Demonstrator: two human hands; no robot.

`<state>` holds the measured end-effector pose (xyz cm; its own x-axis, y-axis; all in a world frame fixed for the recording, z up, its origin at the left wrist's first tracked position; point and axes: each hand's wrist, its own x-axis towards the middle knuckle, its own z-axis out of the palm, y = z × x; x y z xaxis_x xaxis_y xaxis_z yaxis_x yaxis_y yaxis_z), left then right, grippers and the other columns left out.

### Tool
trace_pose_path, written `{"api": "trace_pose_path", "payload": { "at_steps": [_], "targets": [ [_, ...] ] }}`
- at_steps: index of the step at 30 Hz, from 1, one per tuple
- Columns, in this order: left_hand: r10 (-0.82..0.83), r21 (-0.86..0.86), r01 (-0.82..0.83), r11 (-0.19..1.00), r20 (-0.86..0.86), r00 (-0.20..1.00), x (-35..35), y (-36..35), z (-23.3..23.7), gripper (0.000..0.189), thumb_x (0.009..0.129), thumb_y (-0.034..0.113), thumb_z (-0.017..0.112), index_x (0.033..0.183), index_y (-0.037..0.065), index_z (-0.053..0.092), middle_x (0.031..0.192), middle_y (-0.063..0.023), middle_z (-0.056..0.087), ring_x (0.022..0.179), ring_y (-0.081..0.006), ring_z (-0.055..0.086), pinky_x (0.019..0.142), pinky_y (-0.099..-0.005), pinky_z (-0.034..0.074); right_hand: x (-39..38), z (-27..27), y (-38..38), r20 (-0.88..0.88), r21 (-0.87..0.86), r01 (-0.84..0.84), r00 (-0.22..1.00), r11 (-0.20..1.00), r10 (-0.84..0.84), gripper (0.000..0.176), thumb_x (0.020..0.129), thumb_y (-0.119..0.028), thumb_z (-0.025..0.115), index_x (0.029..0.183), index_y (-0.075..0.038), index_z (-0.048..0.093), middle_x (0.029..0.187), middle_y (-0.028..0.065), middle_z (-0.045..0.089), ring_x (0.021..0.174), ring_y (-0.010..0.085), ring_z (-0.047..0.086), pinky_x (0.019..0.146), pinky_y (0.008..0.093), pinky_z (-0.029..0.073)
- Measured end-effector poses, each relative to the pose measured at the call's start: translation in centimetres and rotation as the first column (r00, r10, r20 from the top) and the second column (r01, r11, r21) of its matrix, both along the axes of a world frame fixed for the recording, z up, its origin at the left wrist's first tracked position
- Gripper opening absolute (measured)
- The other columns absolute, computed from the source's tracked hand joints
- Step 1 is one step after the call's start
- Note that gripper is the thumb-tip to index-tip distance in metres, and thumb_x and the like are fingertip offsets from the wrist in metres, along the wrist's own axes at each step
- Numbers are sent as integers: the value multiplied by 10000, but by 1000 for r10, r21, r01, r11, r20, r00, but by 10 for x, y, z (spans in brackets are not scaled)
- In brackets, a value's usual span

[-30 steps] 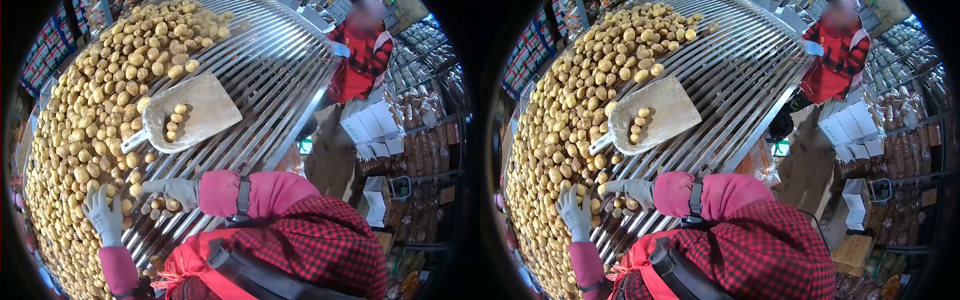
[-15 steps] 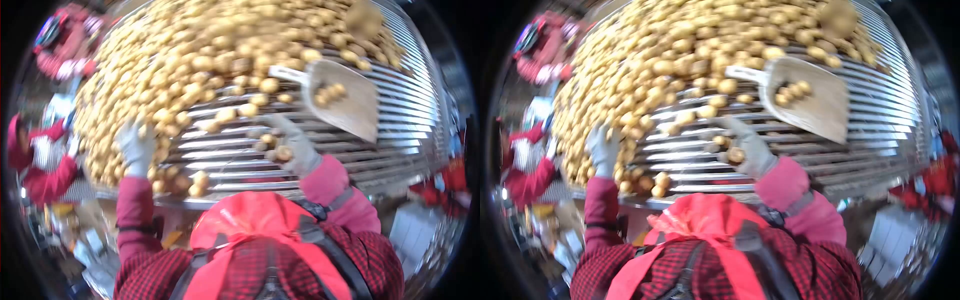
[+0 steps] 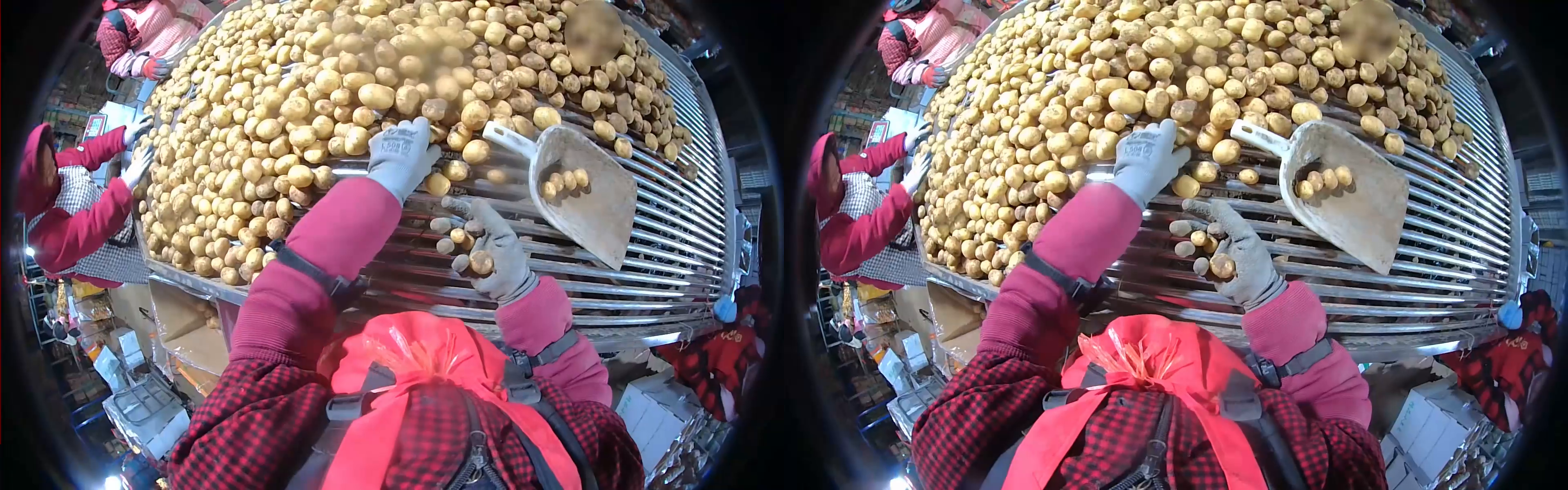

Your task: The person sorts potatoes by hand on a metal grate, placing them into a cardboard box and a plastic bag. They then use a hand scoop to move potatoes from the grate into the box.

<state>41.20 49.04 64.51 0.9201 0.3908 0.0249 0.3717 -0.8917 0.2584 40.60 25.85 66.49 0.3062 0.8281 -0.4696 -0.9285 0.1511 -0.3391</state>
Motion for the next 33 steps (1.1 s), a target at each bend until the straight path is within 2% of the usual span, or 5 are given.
{"api": "trace_pose_path", "payload": {
  "at_steps": [16,21,24,28,33],
  "targets": [
    [-255,-80,253,964,-12,967,-19,9,19,183,944,238,651,1030,79,677,1021,-168,672,984,-367,694,840,-473,539,1,12,-2,69,-79,8,998,997,-2,480,1104,-398,481,1472,-91,512,1249,143,671,933,223,720,571,226,550],
    [-447,-632,533,563,310,839,-42,-42,84,262,964,273,696,1126,69,726,1030,-162,725,872,-329,729,756,-445,571,-3,12,-25,58,-5,112,992,994,-111,410,1112,-410,483,1389,-123,578,1174,119,669,905,222,706,557,225,544],
    [-439,-358,541,761,330,836,3,-60,50,283,953,261,676,1112,31,715,1007,-155,722,881,-307,739,743,-457,578,-3,19,-47,-52,-129,93,994,987,-100,398,1098,-403,541,1334,-89,603,1150,130,675,884,226,713,540,228,552],
    [-614,56,630,775,-171,770,34,-100,8,214,924,146,615,1111,73,688,1054,-138,688,904,-348,737,725,-471,575,-9,15,-64,-72,13,48,996,999,-47,455,1078,-416,567,1348,-49,565,1153,173,697,840,235,727,547,239,588],
    [-533,-180,559,809,175,828,0,-59,11,194,935,164,668,1113,96,700,1049,-129,689,958,-329,725,760,-444,571,-6,25,-49,-61,-135,94,993,986,-103,511,1075,-464,554,1398,-68,557,1145,157,701,878,235,721,548,231,564]
  ]
}}
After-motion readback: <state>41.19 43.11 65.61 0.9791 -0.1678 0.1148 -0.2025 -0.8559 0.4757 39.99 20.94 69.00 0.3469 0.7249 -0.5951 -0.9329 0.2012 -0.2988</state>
